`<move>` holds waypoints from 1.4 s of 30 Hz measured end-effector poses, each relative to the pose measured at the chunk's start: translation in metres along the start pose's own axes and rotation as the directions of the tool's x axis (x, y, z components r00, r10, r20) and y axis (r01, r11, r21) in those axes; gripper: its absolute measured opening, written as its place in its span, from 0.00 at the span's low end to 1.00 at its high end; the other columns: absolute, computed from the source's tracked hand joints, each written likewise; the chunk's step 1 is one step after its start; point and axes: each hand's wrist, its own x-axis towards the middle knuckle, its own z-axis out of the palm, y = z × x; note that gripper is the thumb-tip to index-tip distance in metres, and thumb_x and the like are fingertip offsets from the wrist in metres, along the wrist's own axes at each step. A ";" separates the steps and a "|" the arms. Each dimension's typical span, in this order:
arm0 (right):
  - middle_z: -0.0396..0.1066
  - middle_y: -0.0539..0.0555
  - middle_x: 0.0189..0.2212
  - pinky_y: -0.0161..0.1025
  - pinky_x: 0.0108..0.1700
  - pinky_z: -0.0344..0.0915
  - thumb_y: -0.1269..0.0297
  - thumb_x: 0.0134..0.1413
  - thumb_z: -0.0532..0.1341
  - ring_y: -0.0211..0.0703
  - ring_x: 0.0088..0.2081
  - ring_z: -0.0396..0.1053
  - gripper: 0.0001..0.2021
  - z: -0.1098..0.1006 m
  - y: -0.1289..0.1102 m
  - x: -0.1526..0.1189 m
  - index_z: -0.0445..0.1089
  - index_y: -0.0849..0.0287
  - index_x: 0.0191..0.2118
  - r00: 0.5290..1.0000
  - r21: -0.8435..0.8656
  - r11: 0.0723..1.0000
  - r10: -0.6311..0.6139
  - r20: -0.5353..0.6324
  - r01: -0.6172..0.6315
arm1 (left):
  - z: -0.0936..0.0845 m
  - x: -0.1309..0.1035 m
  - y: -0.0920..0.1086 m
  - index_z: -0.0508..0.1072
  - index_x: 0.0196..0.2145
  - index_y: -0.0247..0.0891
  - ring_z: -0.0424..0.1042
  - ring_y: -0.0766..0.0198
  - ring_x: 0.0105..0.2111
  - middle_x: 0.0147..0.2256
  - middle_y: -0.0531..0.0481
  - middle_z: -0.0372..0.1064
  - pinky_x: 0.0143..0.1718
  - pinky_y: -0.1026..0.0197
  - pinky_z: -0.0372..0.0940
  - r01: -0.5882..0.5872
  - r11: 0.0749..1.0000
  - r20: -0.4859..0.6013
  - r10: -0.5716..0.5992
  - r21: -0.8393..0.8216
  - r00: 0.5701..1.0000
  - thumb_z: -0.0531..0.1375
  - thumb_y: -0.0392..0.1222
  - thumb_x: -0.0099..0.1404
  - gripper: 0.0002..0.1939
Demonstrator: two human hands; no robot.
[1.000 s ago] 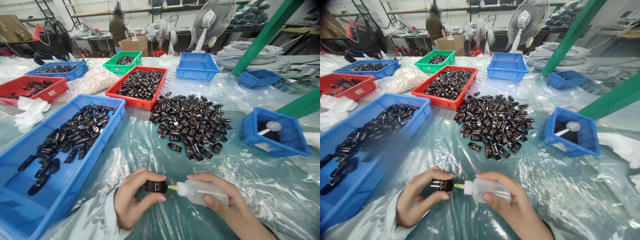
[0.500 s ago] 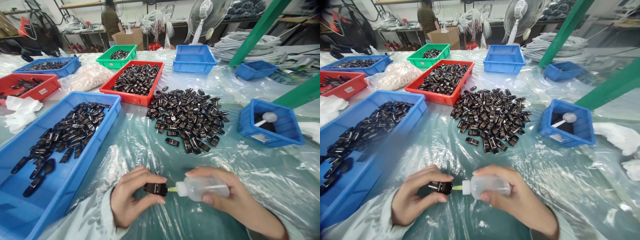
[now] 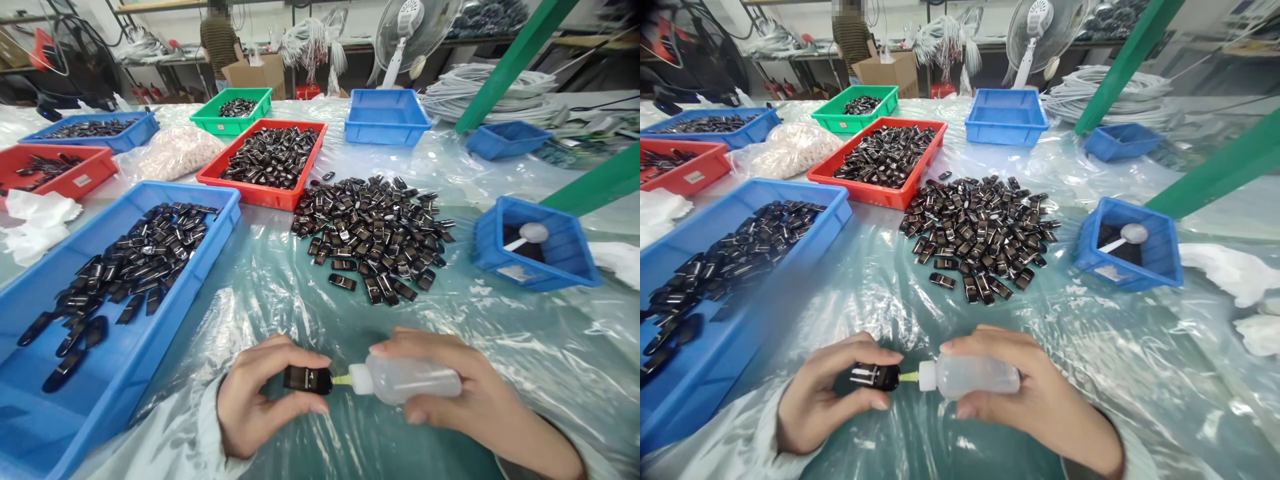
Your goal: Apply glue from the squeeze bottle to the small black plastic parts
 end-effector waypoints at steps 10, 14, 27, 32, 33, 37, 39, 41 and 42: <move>0.71 0.46 0.29 0.30 0.28 0.64 0.49 0.54 0.65 0.36 0.27 0.67 0.16 0.004 0.000 -0.001 0.72 0.45 0.47 1.000 0.105 0.994 -0.006 0.019 0.004 | 0.001 -0.003 0.001 0.73 0.44 0.45 0.65 0.70 0.28 0.31 0.54 0.70 0.31 0.69 0.60 0.059 0.998 -0.006 -0.059 -0.018 0.998 0.65 0.46 0.61 0.13; 0.70 0.46 0.29 0.30 0.26 0.64 0.48 0.54 0.64 0.36 0.26 0.67 0.16 0.005 0.001 -0.002 0.73 0.45 0.47 0.999 0.126 0.992 0.020 0.025 -0.023 | 0.001 -0.005 0.002 0.73 0.44 0.47 0.65 0.70 0.28 0.30 0.56 0.69 0.30 0.69 0.59 0.081 0.996 -0.015 -0.081 -0.022 0.997 0.65 0.46 0.61 0.13; 0.71 0.47 0.27 0.32 0.23 0.62 0.48 0.55 0.63 0.37 0.23 0.67 0.15 0.009 -0.007 0.001 0.73 0.46 0.45 0.999 0.083 0.997 0.013 -0.036 -0.010 | 0.002 -0.006 0.006 0.73 0.44 0.47 0.66 0.70 0.27 0.30 0.55 0.69 0.29 0.69 0.59 0.108 0.994 -0.054 -0.110 -0.031 0.992 0.66 0.46 0.60 0.13; 0.72 0.48 0.28 0.32 0.25 0.66 0.49 0.54 0.64 0.38 0.26 0.70 0.14 0.012 -0.007 -0.002 0.75 0.46 0.44 0.997 0.067 0.998 0.020 -0.075 -0.015 | 0.002 -0.006 0.007 0.73 0.44 0.47 0.66 0.71 0.27 0.30 0.56 0.68 0.29 0.69 0.59 0.123 0.992 -0.066 -0.125 -0.038 0.990 0.65 0.46 0.61 0.13; 0.73 0.48 0.29 0.31 0.26 0.67 0.49 0.54 0.64 0.38 0.27 0.71 0.14 0.012 -0.007 -0.002 0.74 0.45 0.44 0.997 0.065 0.998 0.022 -0.079 -0.017 | 0.002 -0.006 0.007 0.73 0.44 0.48 0.66 0.71 0.27 0.30 0.56 0.68 0.29 0.69 0.58 0.127 0.991 -0.065 -0.129 -0.036 0.989 0.65 0.46 0.61 0.13; 0.74 0.46 0.30 0.29 0.28 0.69 0.48 0.56 0.63 0.37 0.28 0.72 0.13 0.015 -0.010 -0.003 0.72 0.42 0.46 0.995 0.036 0.999 0.028 -0.101 -0.025 | 0.003 -0.007 0.007 0.73 0.43 0.48 0.67 0.71 0.28 0.30 0.56 0.69 0.30 0.69 0.58 0.152 0.988 -0.069 -0.154 -0.033 0.986 0.65 0.47 0.61 0.12; 0.74 0.45 0.30 0.28 0.27 0.69 0.48 0.56 0.62 0.37 0.28 0.73 0.12 0.017 -0.012 -0.004 0.72 0.41 0.45 0.992 0.004 0.999 0.033 -0.123 -0.032 | 0.003 -0.007 0.007 0.73 0.43 0.48 0.67 0.71 0.28 0.30 0.56 0.69 0.30 0.69 0.59 0.160 0.987 -0.078 -0.162 -0.035 0.984 0.65 0.47 0.61 0.12; 0.75 0.45 0.30 0.27 0.24 0.68 0.48 0.57 0.61 0.38 0.28 0.73 0.12 0.018 -0.013 -0.005 0.72 0.42 0.44 0.990 -0.019 0.999 0.038 -0.137 -0.041 | 0.003 -0.007 0.007 0.73 0.43 0.48 0.67 0.71 0.29 0.31 0.56 0.69 0.30 0.69 0.59 0.159 0.987 -0.087 -0.161 -0.037 0.983 0.65 0.46 0.61 0.12; 0.75 0.46 0.31 0.28 0.23 0.68 0.48 0.58 0.61 0.38 0.28 0.73 0.12 0.018 -0.014 -0.005 0.72 0.42 0.44 0.989 -0.029 0.998 0.043 -0.138 -0.047 | 0.003 -0.006 0.007 0.73 0.43 0.47 0.67 0.70 0.28 0.31 0.56 0.69 0.30 0.69 0.59 0.156 0.987 -0.091 -0.159 -0.037 0.983 0.65 0.46 0.61 0.12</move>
